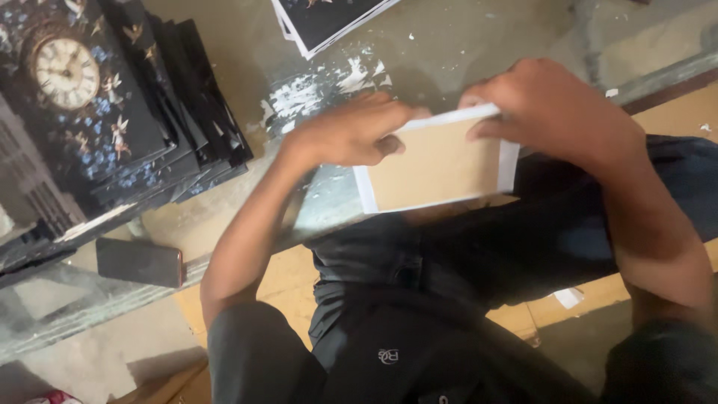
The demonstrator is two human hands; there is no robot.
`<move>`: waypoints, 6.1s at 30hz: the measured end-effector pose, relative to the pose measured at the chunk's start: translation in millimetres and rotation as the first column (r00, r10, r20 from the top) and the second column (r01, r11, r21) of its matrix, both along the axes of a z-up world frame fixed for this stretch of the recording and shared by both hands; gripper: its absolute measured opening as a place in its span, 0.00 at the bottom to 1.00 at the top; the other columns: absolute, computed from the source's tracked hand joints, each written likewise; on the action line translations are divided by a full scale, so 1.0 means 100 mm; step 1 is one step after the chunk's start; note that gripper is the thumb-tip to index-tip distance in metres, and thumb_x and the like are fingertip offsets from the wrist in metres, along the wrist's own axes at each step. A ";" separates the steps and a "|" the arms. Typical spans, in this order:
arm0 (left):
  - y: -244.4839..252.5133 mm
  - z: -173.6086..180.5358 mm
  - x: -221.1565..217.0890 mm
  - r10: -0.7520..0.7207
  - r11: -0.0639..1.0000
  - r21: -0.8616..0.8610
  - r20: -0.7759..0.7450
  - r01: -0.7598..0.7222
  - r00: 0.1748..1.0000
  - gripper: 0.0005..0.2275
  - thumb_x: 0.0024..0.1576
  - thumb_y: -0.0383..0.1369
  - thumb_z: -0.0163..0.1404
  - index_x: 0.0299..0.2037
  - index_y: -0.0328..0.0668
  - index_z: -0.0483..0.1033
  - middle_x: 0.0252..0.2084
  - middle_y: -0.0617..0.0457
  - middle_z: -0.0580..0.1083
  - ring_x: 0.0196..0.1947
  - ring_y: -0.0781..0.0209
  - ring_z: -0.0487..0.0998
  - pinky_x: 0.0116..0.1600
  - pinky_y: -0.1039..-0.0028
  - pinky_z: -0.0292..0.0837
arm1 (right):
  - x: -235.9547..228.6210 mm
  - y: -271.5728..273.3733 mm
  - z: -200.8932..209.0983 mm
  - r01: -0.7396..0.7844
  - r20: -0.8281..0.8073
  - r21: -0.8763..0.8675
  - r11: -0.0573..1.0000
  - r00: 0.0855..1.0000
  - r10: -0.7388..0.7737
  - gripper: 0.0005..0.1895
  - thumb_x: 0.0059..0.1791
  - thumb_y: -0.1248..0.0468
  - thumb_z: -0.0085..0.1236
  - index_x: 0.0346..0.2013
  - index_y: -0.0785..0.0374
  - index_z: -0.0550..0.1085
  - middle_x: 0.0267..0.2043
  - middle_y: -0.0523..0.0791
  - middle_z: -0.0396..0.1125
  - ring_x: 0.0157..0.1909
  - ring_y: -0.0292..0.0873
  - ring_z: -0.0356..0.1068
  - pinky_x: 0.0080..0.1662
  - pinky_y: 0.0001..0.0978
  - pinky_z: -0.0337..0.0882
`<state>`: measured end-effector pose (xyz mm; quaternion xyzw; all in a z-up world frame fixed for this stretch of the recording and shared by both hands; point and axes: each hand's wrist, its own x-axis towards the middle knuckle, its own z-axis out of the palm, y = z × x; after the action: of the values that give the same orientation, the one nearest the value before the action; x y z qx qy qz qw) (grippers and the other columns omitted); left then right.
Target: The person assembles photo frames by placing a backing board into a black frame and pressing the edges to secure it. The person repeatedly picks up frames and backing boards, aligns them, and presses the sides to ensure a tight fit.
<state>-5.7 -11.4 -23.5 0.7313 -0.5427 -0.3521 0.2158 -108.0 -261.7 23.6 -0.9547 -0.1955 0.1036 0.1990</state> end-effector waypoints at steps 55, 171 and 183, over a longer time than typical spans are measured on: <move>-0.26 -0.44 -0.61 0.640 0.764 -0.391 0.354 -0.514 0.682 0.24 0.67 0.40 0.46 0.66 0.27 0.62 0.46 0.30 0.78 0.46 0.34 0.80 0.56 0.55 0.72 | -0.34 0.28 -1.02 0.250 0.481 -0.073 0.966 0.857 -0.185 0.27 0.59 0.43 0.51 0.60 0.61 0.77 0.61 0.44 0.73 0.70 0.50 0.65 0.74 0.70 0.28; -0.58 -0.69 -0.12 0.330 0.711 -0.103 -0.824 -0.695 0.460 0.17 0.70 0.40 0.43 0.61 0.34 0.67 0.50 0.58 0.73 0.49 0.74 0.70 0.55 0.80 0.64 | -0.50 -0.27 -1.12 0.615 -0.584 0.783 -0.094 0.676 -0.449 0.28 0.51 0.75 0.61 0.65 0.67 0.66 0.50 0.45 0.74 0.51 0.38 0.73 0.55 0.32 0.74; -0.68 -0.74 -0.14 0.500 0.458 0.116 -0.853 -0.882 0.147 0.15 0.66 0.42 0.49 0.39 0.38 0.82 0.30 0.64 0.76 0.29 0.79 0.68 0.35 0.81 0.62 | -0.39 -0.31 -1.28 0.724 -0.718 0.667 -0.177 0.560 -0.413 0.13 0.59 0.62 0.54 0.46 0.71 0.78 0.42 0.44 0.75 0.40 0.35 0.74 0.46 0.28 0.75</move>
<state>-19.3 -79.6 -97.7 0.5859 -0.0253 -0.3653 0.7229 -147.1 -293.2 -104.5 -0.5526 0.2691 -0.0261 0.7884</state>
